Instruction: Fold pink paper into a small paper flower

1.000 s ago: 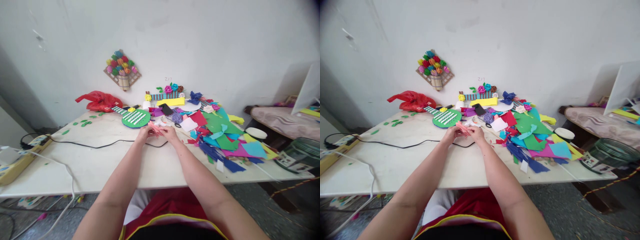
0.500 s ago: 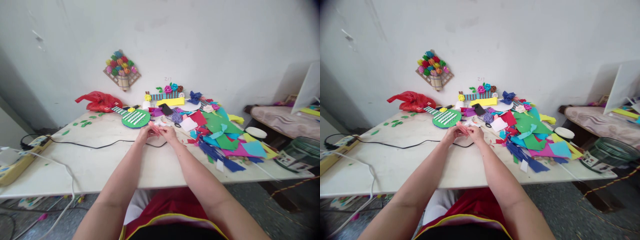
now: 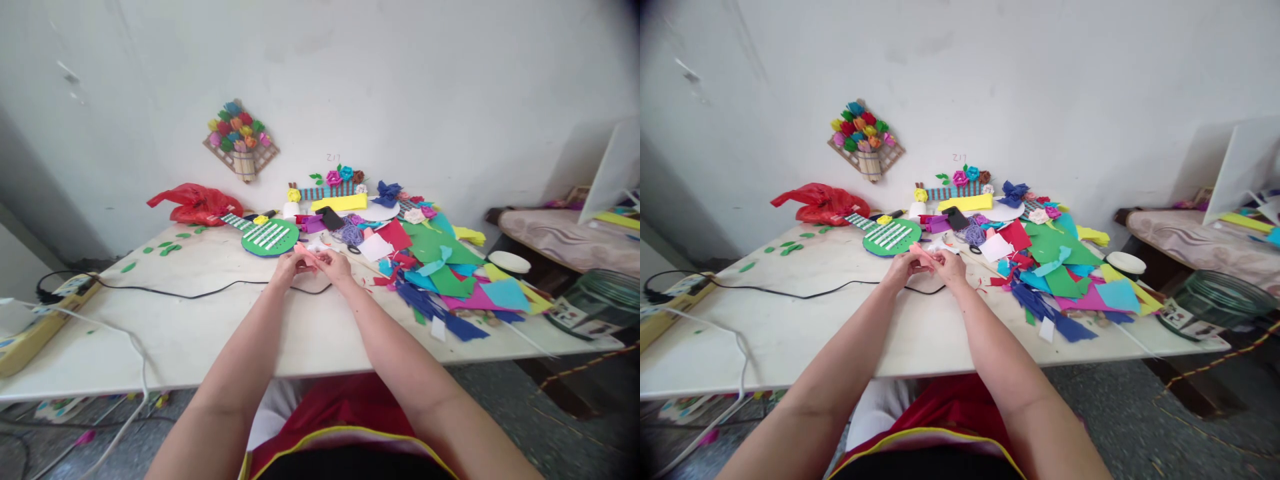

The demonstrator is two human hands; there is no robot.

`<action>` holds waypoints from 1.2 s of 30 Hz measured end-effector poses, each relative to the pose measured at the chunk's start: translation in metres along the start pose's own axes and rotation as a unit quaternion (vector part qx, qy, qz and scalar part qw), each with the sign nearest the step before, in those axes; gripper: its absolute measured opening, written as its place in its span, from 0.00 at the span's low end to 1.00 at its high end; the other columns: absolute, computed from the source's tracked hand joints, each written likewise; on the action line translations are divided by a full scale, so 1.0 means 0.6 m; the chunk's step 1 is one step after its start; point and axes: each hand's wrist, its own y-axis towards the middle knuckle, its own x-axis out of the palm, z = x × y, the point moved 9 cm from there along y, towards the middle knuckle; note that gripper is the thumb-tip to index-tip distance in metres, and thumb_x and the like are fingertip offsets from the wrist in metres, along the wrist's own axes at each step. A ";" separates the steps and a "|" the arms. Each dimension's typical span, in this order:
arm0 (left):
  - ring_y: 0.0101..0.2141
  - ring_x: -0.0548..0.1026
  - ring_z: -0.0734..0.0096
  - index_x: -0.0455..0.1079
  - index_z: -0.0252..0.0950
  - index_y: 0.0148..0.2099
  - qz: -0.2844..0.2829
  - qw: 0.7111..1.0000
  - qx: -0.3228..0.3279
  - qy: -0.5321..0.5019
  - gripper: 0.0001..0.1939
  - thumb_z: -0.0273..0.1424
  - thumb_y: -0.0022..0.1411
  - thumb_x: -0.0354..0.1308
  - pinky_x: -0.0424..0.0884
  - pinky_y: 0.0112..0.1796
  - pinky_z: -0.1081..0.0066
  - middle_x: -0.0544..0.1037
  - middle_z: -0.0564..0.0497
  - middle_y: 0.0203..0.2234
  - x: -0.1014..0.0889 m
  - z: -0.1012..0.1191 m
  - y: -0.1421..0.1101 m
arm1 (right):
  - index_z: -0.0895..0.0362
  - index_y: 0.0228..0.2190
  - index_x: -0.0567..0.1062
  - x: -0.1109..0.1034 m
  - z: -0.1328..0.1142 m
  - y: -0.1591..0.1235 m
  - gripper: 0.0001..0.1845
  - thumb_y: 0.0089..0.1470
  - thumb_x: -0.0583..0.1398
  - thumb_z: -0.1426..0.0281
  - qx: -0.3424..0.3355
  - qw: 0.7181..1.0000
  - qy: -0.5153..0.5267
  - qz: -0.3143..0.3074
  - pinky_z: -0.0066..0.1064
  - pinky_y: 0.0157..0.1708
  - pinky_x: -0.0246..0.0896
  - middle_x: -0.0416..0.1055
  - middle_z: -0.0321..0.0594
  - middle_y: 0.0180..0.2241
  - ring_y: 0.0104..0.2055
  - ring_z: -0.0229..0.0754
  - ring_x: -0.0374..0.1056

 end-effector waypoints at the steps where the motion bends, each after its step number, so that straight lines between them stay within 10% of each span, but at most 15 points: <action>1: 0.25 0.74 0.67 0.69 0.28 0.25 0.000 1.000 0.000 0.000 0.08 0.30 0.42 0.58 0.74 0.33 0.63 0.75 0.46 0.20 0.000 0.000 0.000 | 0.54 0.33 0.76 0.000 0.001 0.000 0.11 0.45 0.61 0.65 0.003 1.000 0.003 0.001 0.29 0.32 0.62 0.75 0.36 0.29 0.31 0.39 0.69; 36: 0.26 0.74 0.67 0.72 0.28 0.25 -0.015 1.000 -0.026 -0.001 0.08 0.29 0.42 0.59 0.74 0.33 0.64 0.76 0.46 0.22 0.002 -0.012 0.004 | 0.55 0.26 0.76 -0.014 -0.030 -0.004 0.04 0.46 0.60 0.71 -0.094 0.992 -0.047 0.067 0.28 0.31 0.58 0.71 0.37 0.27 0.29 0.37 0.64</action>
